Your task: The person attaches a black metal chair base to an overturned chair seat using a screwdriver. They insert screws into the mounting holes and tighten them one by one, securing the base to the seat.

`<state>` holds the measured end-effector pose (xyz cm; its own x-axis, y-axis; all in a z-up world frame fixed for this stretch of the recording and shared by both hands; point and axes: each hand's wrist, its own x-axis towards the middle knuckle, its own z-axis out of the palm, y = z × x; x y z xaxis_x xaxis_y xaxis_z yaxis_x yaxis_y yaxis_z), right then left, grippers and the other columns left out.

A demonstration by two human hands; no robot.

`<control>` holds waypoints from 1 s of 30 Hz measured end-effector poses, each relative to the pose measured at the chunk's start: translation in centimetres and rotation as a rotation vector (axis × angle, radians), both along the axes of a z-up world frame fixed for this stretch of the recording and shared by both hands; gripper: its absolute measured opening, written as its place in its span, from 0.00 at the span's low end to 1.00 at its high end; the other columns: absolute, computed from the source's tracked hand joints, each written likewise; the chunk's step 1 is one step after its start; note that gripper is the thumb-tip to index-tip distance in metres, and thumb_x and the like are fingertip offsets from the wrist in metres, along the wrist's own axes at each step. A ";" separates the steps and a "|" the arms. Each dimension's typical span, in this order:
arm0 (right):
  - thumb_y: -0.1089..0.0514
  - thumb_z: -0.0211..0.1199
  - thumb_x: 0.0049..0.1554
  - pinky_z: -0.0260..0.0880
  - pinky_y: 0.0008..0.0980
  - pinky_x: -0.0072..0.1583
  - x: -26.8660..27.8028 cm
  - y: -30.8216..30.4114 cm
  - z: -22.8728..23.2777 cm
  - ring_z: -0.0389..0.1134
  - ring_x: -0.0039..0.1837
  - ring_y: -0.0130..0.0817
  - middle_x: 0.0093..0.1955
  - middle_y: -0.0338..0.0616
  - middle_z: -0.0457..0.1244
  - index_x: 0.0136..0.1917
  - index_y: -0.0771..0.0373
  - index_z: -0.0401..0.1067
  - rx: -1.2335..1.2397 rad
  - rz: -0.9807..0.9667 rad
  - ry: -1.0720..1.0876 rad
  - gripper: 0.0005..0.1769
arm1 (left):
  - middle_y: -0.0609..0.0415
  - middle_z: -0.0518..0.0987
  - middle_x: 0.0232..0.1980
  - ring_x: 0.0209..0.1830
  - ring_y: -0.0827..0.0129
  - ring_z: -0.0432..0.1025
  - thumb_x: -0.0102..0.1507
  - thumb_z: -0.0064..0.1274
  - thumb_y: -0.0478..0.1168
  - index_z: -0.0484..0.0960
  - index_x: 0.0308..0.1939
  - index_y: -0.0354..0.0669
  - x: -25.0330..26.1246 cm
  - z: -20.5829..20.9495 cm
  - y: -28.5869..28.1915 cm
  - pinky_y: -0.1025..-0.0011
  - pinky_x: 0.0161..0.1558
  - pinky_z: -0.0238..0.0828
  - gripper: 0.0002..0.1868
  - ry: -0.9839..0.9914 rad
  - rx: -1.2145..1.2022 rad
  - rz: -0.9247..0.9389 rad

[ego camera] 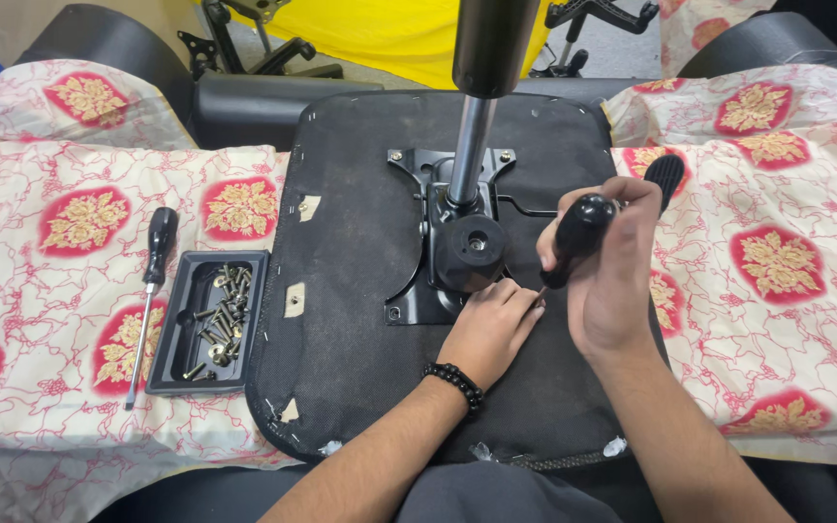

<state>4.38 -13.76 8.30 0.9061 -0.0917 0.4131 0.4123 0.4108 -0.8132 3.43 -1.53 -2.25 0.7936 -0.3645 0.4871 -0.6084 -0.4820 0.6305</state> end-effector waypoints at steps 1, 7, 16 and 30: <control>0.40 0.51 0.71 0.67 0.32 0.47 0.1 0.0 -0.1 0.62 0.44 0.31 0.49 0.44 0.60 0.60 0.57 0.57 -0.051 -0.059 -0.013 0.19 | 0.50 0.77 0.44 0.49 0.57 0.74 0.68 0.54 0.41 0.79 0.49 0.40 0.0 0.1 -0.2 0.61 0.56 0.70 0.10 0.006 0.023 0.013; 0.41 0.47 0.74 0.70 0.34 0.54 0.4 -1.1 0.3 0.67 0.50 0.36 0.47 0.51 0.63 0.53 0.69 0.66 -0.053 -0.002 0.119 0.27 | 0.50 0.78 0.46 0.50 0.57 0.75 0.67 0.53 0.42 0.78 0.49 0.39 -0.4 1.0 0.1 0.60 0.54 0.70 0.11 0.052 -0.012 0.012; 0.45 0.47 0.72 0.69 0.33 0.50 -0.4 -0.5 0.9 0.66 0.46 0.35 0.43 0.48 0.63 0.55 0.61 0.61 0.063 0.029 0.051 0.16 | 0.52 0.80 0.44 0.49 0.58 0.76 0.69 0.53 0.44 0.78 0.47 0.41 -0.4 1.2 -0.2 0.61 0.54 0.71 0.10 0.086 0.019 0.049; 0.44 0.41 0.71 0.70 0.33 0.53 -0.8 -1.3 1.0 0.67 0.46 0.34 0.48 0.49 0.64 0.58 0.62 0.61 0.021 -0.049 0.050 0.20 | 0.54 0.79 0.41 0.42 0.60 0.75 0.67 0.55 0.45 0.78 0.42 0.42 -0.4 1.5 -0.6 0.61 0.48 0.71 0.09 0.020 0.077 0.079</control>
<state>3.60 -15.03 9.33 0.9199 -0.1447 0.3646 0.3911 0.4086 -0.8247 3.02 -2.12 -0.71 0.8309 -0.3360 0.4435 -0.5539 -0.5756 0.6015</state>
